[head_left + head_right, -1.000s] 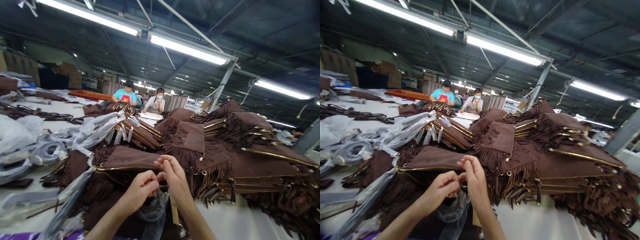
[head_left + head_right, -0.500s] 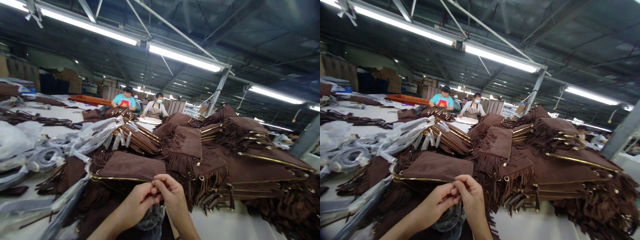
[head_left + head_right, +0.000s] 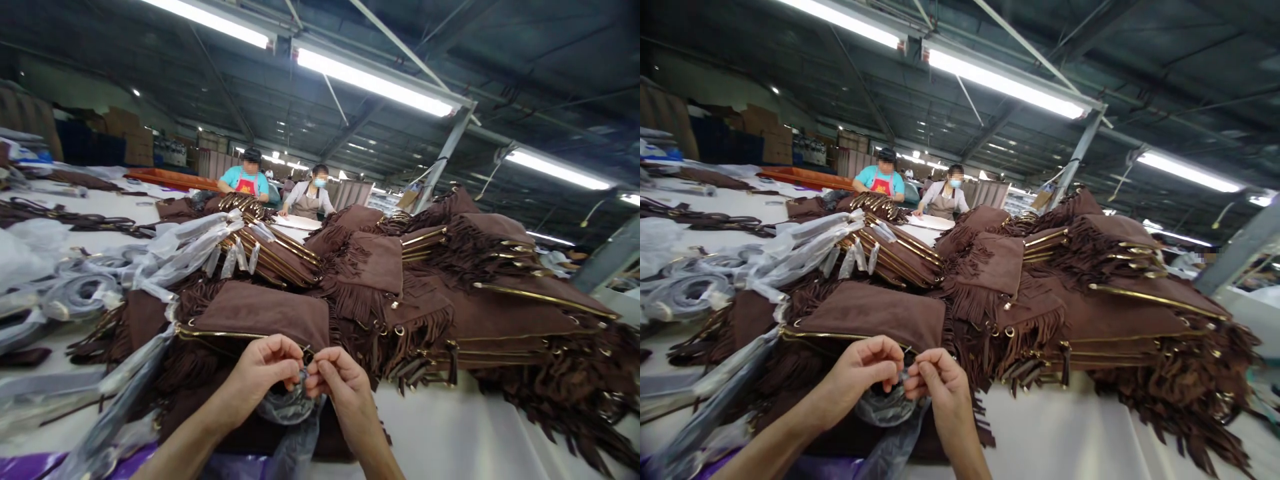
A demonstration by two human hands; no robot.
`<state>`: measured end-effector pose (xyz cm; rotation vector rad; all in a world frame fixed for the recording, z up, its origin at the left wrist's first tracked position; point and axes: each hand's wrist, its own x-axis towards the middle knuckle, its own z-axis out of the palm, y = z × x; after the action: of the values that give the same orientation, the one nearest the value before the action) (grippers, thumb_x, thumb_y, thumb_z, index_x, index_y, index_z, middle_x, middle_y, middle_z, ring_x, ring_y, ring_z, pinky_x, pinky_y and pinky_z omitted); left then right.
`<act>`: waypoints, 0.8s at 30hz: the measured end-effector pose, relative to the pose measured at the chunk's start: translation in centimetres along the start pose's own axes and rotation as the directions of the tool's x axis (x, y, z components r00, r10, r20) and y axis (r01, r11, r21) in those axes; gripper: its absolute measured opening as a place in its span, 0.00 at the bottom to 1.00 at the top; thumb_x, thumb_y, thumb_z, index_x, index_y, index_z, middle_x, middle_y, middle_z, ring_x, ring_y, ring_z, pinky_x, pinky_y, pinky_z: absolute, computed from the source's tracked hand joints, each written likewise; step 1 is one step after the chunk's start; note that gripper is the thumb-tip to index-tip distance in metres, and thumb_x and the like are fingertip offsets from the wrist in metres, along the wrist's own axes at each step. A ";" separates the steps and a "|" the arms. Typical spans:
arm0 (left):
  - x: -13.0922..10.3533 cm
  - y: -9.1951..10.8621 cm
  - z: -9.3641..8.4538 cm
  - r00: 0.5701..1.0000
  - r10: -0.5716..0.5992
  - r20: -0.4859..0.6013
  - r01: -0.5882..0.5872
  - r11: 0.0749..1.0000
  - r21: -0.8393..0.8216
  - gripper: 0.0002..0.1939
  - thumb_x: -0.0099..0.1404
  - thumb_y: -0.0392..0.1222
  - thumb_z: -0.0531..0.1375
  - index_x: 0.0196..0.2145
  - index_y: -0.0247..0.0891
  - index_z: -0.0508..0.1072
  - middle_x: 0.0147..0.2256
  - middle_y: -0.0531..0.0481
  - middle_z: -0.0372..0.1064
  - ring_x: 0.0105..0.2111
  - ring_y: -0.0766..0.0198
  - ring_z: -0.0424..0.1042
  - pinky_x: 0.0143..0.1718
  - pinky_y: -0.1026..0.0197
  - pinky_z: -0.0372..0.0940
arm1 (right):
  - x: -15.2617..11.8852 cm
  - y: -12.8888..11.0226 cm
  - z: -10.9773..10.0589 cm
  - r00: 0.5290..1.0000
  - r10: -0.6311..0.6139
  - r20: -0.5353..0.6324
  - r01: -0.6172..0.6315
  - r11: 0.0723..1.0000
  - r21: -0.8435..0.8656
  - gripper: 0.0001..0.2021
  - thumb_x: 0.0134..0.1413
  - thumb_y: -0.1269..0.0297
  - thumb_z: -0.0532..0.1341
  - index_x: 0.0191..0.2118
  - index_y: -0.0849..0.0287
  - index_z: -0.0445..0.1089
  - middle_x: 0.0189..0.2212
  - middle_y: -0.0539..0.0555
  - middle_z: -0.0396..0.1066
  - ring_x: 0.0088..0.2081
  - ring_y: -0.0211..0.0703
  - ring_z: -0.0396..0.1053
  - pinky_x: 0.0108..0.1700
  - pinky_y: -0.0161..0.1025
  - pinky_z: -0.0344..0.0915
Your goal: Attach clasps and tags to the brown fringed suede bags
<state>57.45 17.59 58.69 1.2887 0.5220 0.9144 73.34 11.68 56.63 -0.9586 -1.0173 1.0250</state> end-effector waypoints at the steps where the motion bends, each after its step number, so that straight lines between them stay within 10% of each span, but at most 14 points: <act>1: -0.1 -0.1 0.1 1.000 -0.002 -0.012 0.002 1.000 0.000 0.09 0.52 0.41 0.65 0.29 0.34 0.71 0.23 0.53 0.70 0.21 0.69 0.66 0.25 0.66 0.62 | 0.0 0.1 -0.1 1.000 -0.008 -0.010 0.008 1.000 -0.005 0.17 0.49 0.49 0.71 0.34 0.59 0.73 0.27 0.51 0.76 0.25 0.37 0.74 0.28 0.32 0.72; 24: -1.1 -1.0 1.8 0.980 0.189 -0.056 -0.137 0.857 0.496 0.09 0.59 0.36 0.55 0.23 0.36 0.68 0.21 0.55 0.63 0.23 0.69 0.59 0.23 0.67 0.52 | -0.7 1.3 0.2 0.996 -0.092 -0.009 0.092 0.995 -0.041 0.09 0.57 0.57 0.65 0.32 0.57 0.75 0.23 0.47 0.70 0.26 0.38 0.67 0.32 0.33 0.66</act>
<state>58.52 15.57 57.96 1.7753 0.7696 1.0320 72.77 11.33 55.29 -0.9412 -1.0675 0.9251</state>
